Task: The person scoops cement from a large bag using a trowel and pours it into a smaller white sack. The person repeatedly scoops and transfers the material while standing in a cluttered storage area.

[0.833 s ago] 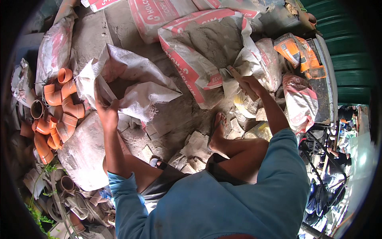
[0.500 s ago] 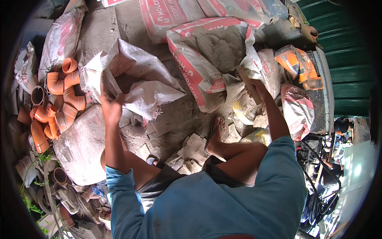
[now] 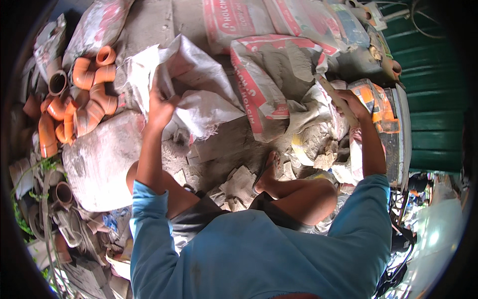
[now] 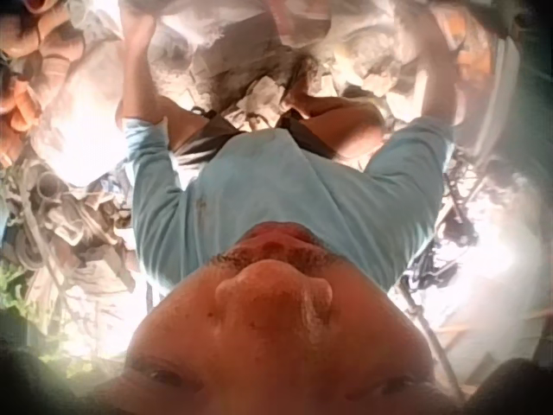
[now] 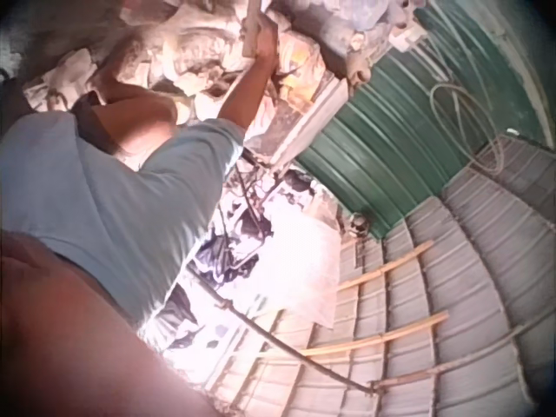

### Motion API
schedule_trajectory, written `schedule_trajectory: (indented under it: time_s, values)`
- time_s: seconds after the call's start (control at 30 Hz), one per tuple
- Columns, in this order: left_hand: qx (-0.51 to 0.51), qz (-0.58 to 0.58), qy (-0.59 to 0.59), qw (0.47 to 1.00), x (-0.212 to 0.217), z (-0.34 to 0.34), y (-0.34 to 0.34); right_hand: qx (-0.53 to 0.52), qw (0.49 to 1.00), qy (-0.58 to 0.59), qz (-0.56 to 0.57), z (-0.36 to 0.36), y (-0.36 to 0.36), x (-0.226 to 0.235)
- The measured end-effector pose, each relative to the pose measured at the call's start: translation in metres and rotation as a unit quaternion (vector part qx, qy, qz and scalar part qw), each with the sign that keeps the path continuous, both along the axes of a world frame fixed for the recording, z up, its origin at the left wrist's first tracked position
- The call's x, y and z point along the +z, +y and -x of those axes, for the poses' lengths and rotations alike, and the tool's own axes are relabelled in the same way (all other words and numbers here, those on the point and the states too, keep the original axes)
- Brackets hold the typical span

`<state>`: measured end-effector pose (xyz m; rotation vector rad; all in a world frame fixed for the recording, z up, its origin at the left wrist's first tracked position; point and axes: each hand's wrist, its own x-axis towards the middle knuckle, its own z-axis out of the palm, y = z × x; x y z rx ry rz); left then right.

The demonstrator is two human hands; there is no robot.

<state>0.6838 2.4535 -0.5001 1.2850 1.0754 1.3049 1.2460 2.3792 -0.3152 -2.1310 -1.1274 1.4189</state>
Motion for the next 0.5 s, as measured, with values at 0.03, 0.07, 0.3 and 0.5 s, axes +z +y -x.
schedule_trajectory:
  time_s: [0.03, 0.07, 0.3, 0.5]
  values:
    - [0.005, 0.001, 0.019, 1.0, 0.0, 0.002, 0.0, -0.017, 1.0, 0.011, 0.02, 0.012, 0.004, 0.006]
    - [0.011, 0.0, 0.041, 0.999, 0.0, 0.004, -0.001, -0.01, 1.0, 0.0, 0.026, 0.026, 0.011, 0.01]
    - [-0.027, -0.01, -0.046, 0.999, -0.001, 0.019, -0.001, 0.131, 0.987, 0.098, 0.002, 0.135, 0.046, 0.003]
    - [-0.019, -0.037, -0.042, 0.998, 0.017, 0.022, -0.013, 0.422, 0.871, -0.164, -0.193, 0.255, 0.078, -0.068]
